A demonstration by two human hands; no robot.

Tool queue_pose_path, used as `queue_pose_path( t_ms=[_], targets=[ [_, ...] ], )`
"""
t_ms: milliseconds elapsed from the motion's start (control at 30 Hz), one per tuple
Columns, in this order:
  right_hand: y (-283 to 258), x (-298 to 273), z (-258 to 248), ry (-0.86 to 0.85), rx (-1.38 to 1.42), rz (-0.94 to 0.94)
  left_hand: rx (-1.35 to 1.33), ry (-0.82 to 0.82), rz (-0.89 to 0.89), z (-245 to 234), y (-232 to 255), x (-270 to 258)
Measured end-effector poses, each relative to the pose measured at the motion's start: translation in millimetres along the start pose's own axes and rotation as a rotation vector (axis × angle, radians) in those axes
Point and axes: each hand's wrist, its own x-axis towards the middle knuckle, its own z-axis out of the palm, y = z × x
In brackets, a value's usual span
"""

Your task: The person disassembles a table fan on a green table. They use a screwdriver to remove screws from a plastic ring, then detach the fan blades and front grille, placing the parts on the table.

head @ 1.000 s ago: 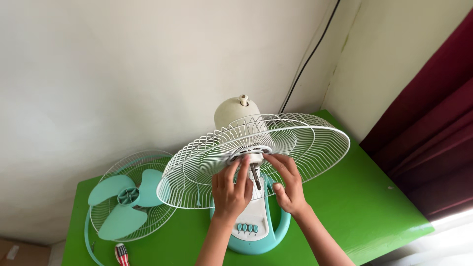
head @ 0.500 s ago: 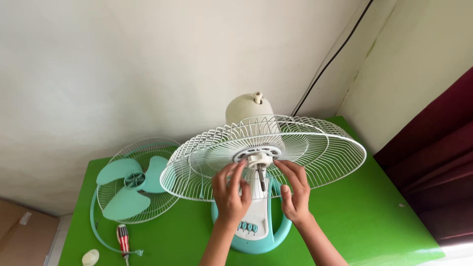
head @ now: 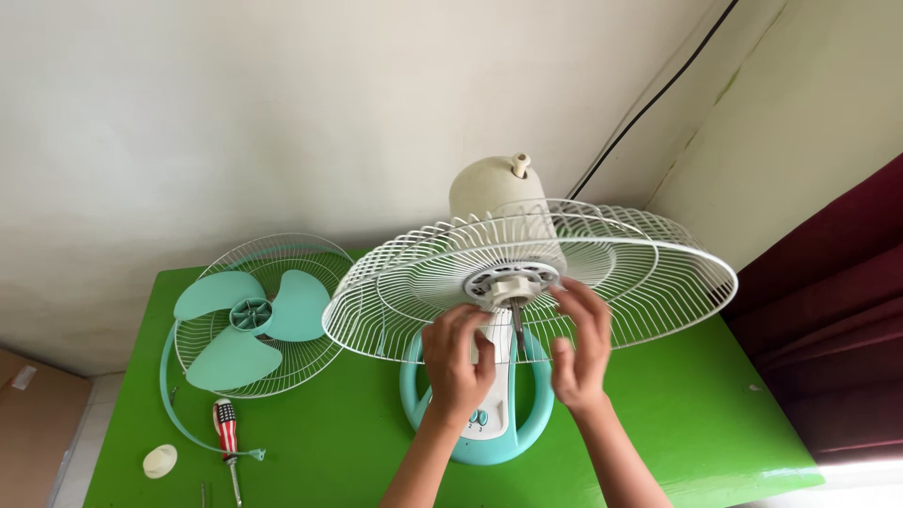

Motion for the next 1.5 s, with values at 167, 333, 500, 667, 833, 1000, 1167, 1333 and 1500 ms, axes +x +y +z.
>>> queue_pose_path(
  t_ms=[167, 333, 500, 667, 833, 1000, 1167, 1333, 1500],
  targets=[
    [-0.7, -11.4, 3.0, -0.071, 0.049, 0.127, 0.070, -0.067, 0.114, -4.0, -5.1, 15.6],
    [-15.0, 0.7, 8.3, -0.070, -0.019, 0.063, -0.051, -0.095, 0.043, -0.4, -2.3, 7.2],
    [-24.6, 10.2, 3.4, -0.113, -0.112, -0.062, -0.132, -0.218, 0.021, -2.9, -11.6, -9.0],
    [-26.4, 5.1, 10.6, 0.055, -0.113, 0.127, -0.195, -0.152, 0.022, -15.3, -18.0, 8.3],
    [-33.2, -1.8, 28.6, 0.066, 0.018, 0.217, -0.104, -0.223, 0.110, -25.6, -12.9, 28.1],
    [-37.8, 4.5, 27.4, -0.007, -0.144, 0.280, -0.333, -0.274, -0.059, -27.0, -5.1, 26.2],
    [-34.1, -2.2, 29.3, 0.132, -0.192, 0.120, -0.320, -0.244, -0.076, -32.6, -4.9, 28.8],
    [-29.3, -4.6, 33.3, 0.095, -0.081, 0.212, -0.165, -0.195, 0.062, -35.0, -0.7, 39.4],
    [-26.1, 1.8, 27.5, 0.058, -0.169, 0.127, -0.226, -0.223, -0.096, -30.7, 0.2, 29.4]
  ],
)
